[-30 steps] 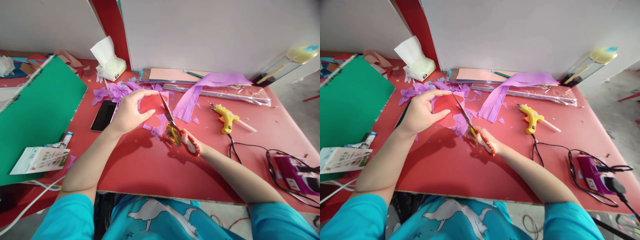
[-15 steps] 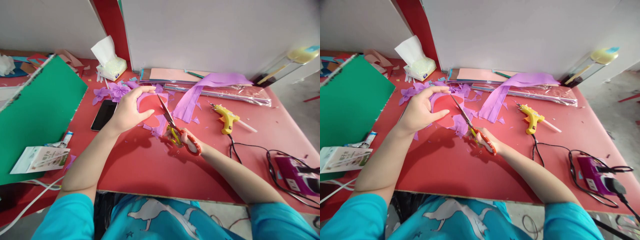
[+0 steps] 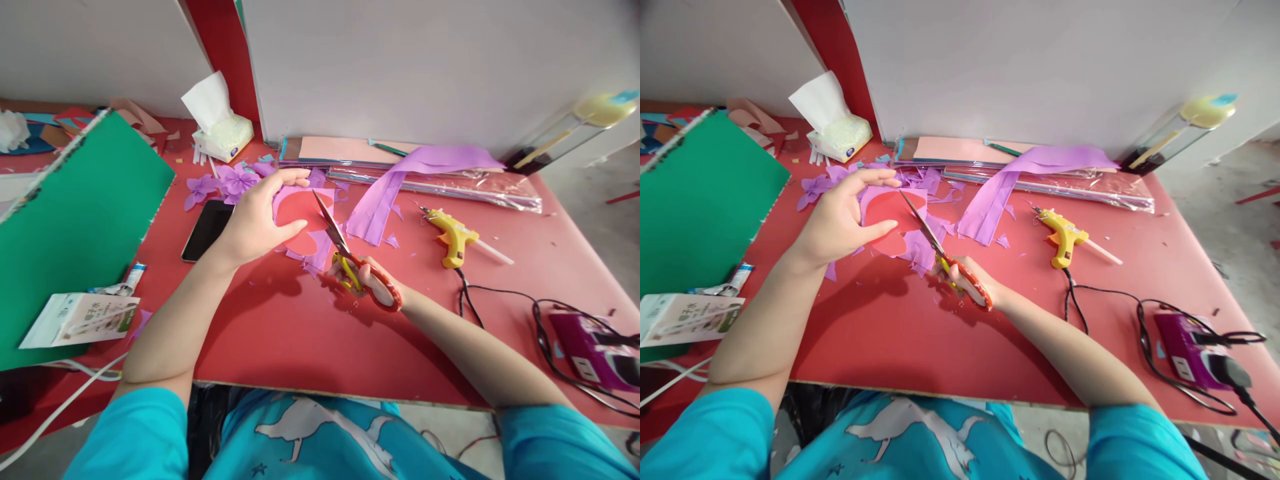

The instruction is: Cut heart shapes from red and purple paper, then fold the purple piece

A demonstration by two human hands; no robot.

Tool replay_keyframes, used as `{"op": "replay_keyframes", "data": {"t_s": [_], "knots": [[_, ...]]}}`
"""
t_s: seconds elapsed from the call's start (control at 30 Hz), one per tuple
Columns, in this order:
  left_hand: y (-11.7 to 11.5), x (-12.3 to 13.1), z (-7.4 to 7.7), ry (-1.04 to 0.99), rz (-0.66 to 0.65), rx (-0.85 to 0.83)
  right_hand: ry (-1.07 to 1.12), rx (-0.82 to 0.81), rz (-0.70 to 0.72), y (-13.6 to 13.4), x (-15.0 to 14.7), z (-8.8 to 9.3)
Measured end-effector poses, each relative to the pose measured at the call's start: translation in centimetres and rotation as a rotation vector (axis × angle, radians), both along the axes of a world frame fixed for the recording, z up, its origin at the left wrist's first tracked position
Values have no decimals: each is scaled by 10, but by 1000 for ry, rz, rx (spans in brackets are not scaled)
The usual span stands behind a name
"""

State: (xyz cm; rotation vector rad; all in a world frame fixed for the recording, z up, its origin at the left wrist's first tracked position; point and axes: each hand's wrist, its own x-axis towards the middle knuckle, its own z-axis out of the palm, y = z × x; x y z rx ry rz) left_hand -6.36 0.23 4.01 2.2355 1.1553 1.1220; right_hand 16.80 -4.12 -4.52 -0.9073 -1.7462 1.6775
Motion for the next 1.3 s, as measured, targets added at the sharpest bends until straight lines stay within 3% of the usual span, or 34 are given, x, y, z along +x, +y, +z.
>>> {"op": "replay_keyframes", "data": {"t_s": [1.0, 1.3], "knots": [[1, -4, 2, 58, -15, -35, 16, -33, 25, 3, 2, -4], [1, -6, 4, 63, -40, -50, -29, -10, 18, 2, 0, 6]]}}
